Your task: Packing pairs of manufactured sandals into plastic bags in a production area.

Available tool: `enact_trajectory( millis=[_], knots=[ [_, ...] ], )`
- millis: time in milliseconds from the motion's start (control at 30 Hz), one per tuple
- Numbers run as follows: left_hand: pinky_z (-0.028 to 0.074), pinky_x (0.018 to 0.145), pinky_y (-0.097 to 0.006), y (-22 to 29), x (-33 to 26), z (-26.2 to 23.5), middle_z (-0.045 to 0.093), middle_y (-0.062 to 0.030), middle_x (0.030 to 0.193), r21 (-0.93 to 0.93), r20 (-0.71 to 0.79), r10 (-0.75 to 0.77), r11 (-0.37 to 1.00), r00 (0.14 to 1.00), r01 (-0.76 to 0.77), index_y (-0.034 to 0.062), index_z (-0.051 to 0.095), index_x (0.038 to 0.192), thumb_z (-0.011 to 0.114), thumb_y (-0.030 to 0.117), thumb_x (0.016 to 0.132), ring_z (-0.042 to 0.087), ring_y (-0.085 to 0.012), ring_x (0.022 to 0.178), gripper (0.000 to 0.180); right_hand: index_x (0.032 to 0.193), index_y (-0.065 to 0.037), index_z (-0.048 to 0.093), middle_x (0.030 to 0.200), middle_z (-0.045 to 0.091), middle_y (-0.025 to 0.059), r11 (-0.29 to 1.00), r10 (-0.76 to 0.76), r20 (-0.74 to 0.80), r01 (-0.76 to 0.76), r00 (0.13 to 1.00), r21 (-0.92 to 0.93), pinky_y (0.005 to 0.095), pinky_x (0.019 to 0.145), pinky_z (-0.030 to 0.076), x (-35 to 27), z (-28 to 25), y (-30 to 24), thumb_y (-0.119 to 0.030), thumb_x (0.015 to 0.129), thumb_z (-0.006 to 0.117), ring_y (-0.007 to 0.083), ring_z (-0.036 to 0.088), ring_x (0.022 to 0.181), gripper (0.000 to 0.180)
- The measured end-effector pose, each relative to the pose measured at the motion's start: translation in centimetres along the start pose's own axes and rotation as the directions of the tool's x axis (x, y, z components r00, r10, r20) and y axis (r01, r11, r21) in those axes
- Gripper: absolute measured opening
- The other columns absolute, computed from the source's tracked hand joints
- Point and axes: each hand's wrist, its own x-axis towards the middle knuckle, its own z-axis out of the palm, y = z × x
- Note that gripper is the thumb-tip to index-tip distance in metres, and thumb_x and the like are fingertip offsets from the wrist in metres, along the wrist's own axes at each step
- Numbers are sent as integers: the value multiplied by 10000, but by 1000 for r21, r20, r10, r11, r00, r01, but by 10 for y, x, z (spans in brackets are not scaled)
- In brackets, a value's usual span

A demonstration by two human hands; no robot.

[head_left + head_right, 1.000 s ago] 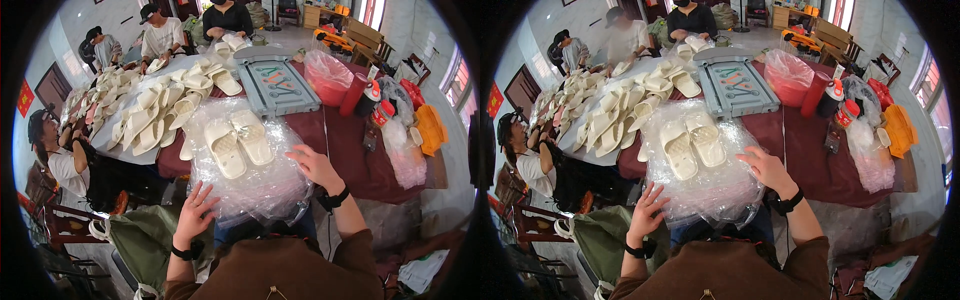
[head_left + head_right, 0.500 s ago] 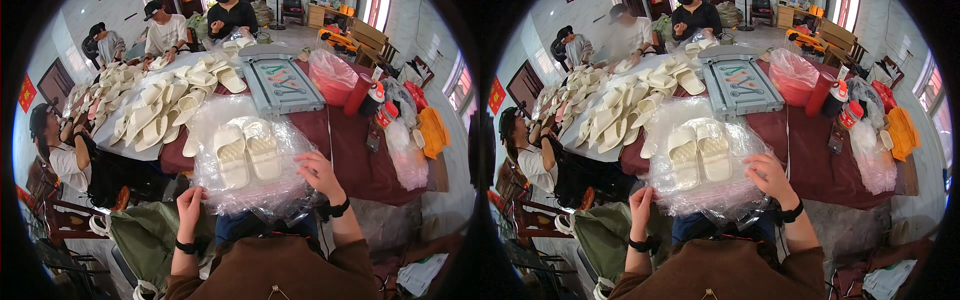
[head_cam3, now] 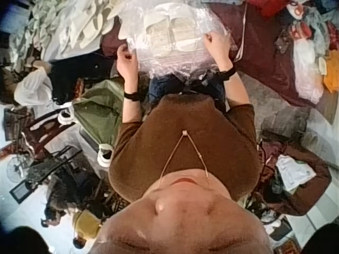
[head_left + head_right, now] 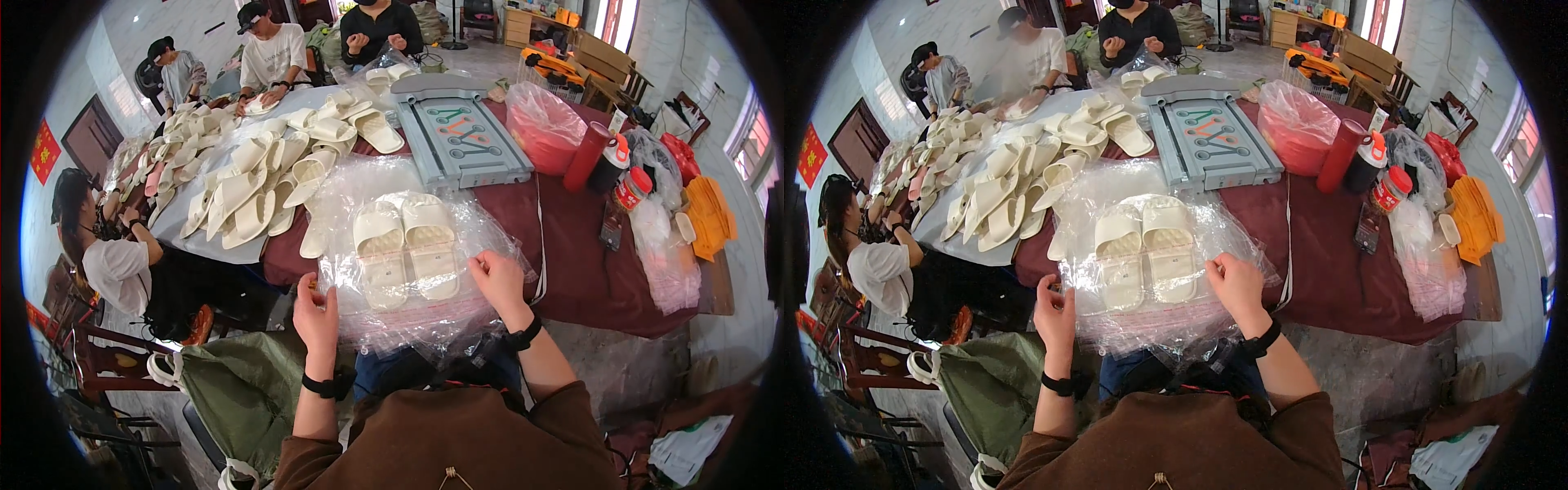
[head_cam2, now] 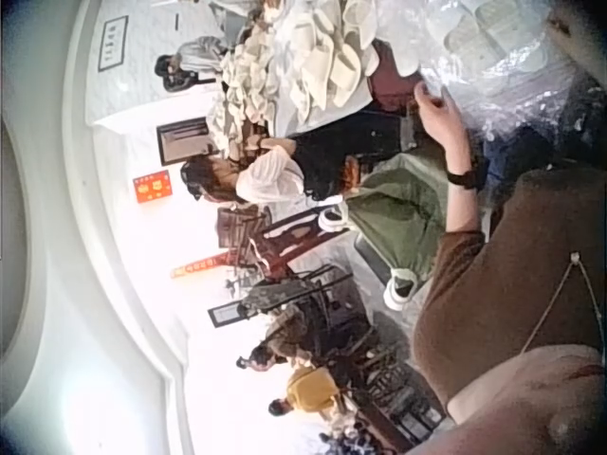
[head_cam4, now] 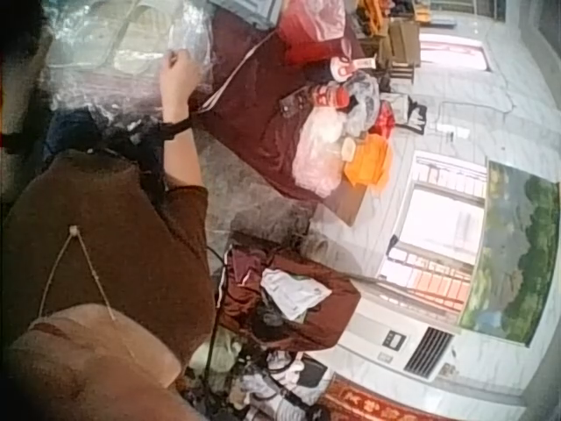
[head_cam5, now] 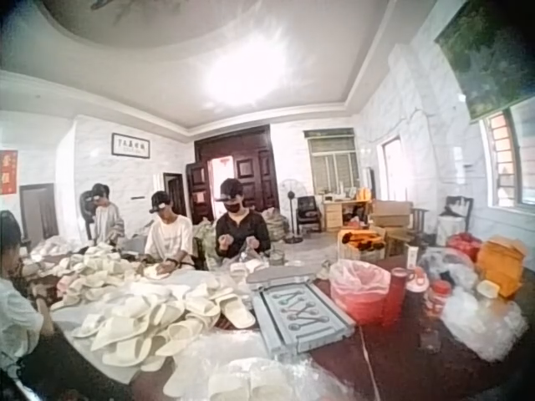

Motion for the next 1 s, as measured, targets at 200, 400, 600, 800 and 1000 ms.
enact_trajectory(
  millis=[200,400,600,800,1000],
  knots=[
    [423,964,-451,40,-10,-4,617,-103,1201,129,63,713,688,699,-714,81,654,1135,714,101,798,540,-323,1146,342,829,-80,664,640,654,99,998,-34,-35,32,999,-56,443,567,490,-4,-1,2,-290,869,668,342,649,634,214],
    [265,1123,-551,11,-12,37,353,-186,1533,265,436,543,684,717,-680,243,519,1408,606,419,910,362,-443,1361,535,1108,-76,611,934,646,83,965,-201,-186,162,962,-204,427,790,485,-6,-20,-42,-191,821,689,305,602,933,319],
    [260,1123,-553,13,-12,41,344,-204,1534,246,432,552,689,713,-682,249,513,1414,584,438,918,360,-446,1363,535,1189,-59,581,1189,558,105,821,-571,-38,570,820,-41,448,948,415,-18,-21,-88,-167,822,670,315,496,1117,393],
    [264,1129,-539,6,-9,41,337,-197,1538,196,434,553,713,711,-673,223,497,1421,598,410,915,352,-428,1374,548,1229,-34,557,1205,549,147,917,-369,127,383,921,-109,442,946,440,-20,36,-53,-255,810,724,362,509,1121,502],
    [375,1017,-482,7,-9,30,510,-194,1265,105,-36,522,850,852,-516,50,534,1305,779,287,785,483,-380,1148,621,1241,3,514,1217,505,197,976,-214,99,216,972,-9,454,913,463,-15,33,-38,-352,763,784,383,502,1123,654]
  ],
)
